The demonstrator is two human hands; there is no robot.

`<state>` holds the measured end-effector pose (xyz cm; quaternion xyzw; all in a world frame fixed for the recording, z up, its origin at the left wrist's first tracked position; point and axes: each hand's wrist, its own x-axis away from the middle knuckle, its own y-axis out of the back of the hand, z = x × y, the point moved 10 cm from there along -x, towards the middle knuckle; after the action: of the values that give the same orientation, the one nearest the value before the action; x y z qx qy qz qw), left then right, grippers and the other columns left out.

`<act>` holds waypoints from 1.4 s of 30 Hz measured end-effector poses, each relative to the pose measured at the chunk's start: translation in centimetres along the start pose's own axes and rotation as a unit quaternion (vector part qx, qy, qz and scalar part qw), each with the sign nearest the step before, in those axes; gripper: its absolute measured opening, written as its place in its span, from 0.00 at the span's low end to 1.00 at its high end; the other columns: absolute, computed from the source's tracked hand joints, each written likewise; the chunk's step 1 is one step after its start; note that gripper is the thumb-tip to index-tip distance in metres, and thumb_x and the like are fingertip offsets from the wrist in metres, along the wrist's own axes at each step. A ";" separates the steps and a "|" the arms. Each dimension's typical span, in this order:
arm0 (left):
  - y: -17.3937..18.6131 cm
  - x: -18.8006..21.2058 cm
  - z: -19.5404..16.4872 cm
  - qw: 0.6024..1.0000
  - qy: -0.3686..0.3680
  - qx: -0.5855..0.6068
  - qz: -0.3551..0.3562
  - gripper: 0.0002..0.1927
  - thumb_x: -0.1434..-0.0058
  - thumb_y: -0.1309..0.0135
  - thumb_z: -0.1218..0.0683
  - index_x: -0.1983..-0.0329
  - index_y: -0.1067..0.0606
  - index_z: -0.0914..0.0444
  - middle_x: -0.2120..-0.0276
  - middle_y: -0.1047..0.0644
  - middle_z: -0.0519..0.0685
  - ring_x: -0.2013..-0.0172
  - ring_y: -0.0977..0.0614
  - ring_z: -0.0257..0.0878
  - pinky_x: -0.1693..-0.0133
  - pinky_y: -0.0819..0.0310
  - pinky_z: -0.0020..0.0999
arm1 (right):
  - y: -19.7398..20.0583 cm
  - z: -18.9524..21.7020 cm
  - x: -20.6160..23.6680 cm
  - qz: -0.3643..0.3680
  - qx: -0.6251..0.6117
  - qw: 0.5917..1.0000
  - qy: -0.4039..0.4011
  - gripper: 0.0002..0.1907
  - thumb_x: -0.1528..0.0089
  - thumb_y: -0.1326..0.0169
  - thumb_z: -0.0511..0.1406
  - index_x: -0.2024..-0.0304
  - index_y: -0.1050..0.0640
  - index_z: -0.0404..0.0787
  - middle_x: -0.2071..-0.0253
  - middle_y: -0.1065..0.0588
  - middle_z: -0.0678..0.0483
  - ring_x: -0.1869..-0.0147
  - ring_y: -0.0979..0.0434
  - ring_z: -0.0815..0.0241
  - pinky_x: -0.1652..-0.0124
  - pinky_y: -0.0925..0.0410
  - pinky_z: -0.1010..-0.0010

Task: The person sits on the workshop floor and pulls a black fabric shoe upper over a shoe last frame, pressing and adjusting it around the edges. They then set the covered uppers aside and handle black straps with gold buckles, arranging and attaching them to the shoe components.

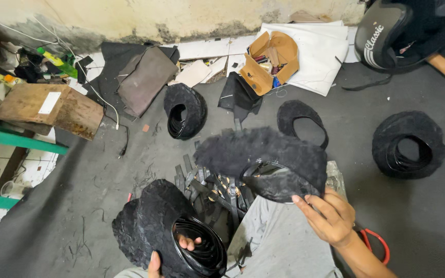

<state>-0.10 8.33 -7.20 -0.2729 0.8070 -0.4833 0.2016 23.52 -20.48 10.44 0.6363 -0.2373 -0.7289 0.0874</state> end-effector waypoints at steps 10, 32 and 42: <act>-1.3 0.3 0.9 0.998 0.039 -0.044 -0.013 0.40 0.33 0.57 0.38 0.40 0.41 0.81 0.57 0.29 0.63 0.52 0.25 0.55 0.37 0.41 0.60 | 1.2 1.2 -0.4 -0.013 -0.020 1.000 0.013 0.18 0.57 0.33 0.26 0.63 0.15 0.39 0.64 0.27 0.53 0.63 0.27 0.56 0.59 0.26 0.62; -5.4 0.0 1.3 1.000 0.008 -0.025 0.010 0.33 0.33 0.57 0.42 0.44 0.37 0.80 0.59 0.29 0.64 0.54 0.25 0.56 0.39 0.38 0.61 | 1.3 1.9 0.2 -0.007 -0.038 0.999 0.027 0.11 0.53 0.30 0.30 0.67 0.15 0.40 0.70 0.29 0.56 0.65 0.26 0.58 0.55 0.24 0.62; -6.0 -0.2 1.3 1.000 0.015 -0.007 0.004 0.32 0.32 0.59 0.43 0.46 0.36 0.79 0.58 0.29 0.63 0.53 0.26 0.54 0.39 0.38 0.60 | -0.4 1.3 -1.5 0.056 -0.082 0.994 -0.033 0.18 0.56 0.38 0.24 0.62 0.14 0.38 0.68 0.26 0.52 0.64 0.25 0.54 0.51 0.24 0.53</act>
<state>2.30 5.28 -2.43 -0.2635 0.8145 -0.4808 0.1896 22.56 -19.22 11.66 0.5878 -0.2148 -0.7607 0.1724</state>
